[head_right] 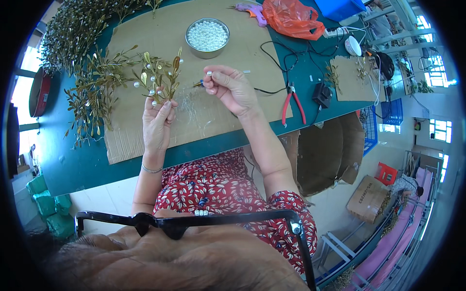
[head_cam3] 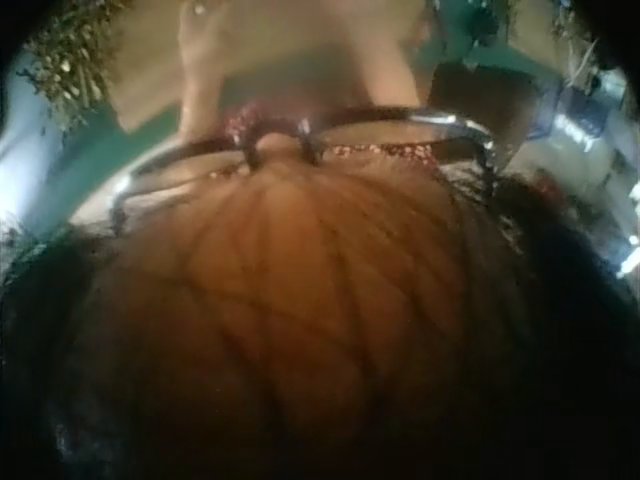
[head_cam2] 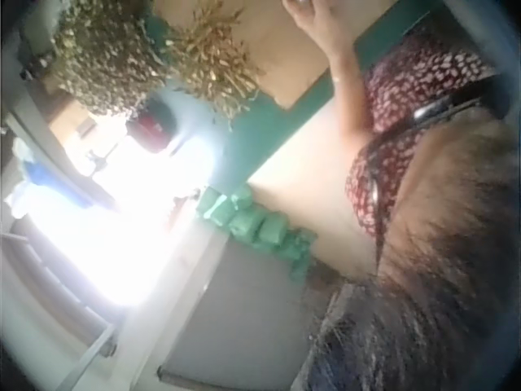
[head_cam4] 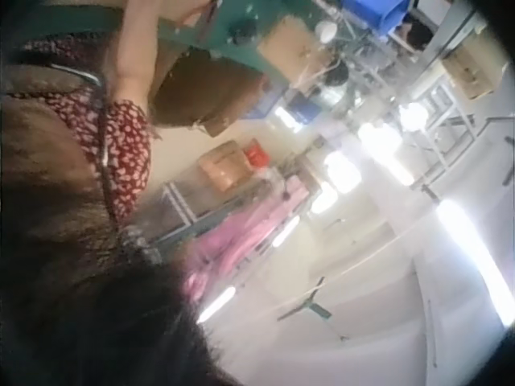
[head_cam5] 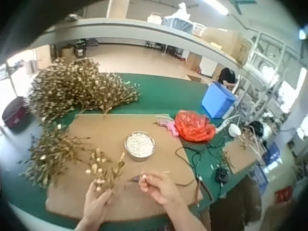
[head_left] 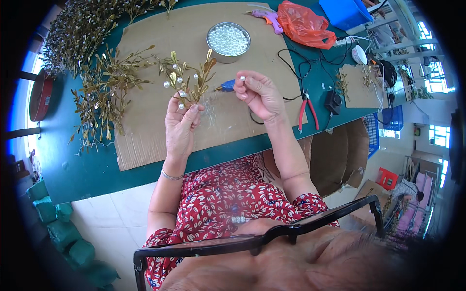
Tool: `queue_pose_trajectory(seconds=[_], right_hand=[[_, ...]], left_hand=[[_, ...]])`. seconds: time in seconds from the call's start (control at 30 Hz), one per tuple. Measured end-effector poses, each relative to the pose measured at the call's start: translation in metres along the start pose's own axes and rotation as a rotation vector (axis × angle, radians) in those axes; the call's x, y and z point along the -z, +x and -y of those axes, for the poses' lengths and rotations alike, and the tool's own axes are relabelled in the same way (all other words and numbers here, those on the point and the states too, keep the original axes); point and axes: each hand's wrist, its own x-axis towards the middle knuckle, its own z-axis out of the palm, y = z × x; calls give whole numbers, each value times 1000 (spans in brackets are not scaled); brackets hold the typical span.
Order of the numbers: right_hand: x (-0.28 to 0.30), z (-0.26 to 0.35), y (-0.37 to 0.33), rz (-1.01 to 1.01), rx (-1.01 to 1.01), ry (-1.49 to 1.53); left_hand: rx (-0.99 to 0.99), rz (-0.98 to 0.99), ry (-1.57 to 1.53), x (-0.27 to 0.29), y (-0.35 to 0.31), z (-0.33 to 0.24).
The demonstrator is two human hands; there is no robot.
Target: The person decorates artificial leafy branches by applying adhesive with a hot glue gun and attaching pearl beads to the branches by hand.
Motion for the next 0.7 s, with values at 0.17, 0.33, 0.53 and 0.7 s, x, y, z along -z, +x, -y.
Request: queue_pose_trajectory(seconds=[0.17,0.33,0.53,0.7], right_hand=[[4,-6,-18,9,14,32],[6,-16,-27,12,3,110],[3,-21,-37,-23,59,-82],[1,-24,-38,-16,174,-166]], left_hand=[[12,27,35,-13,-6,3],[22,40,47,-17,-11,7],[27,39,68,-17,-14,10],[29,42,69,-18,-14,11]])
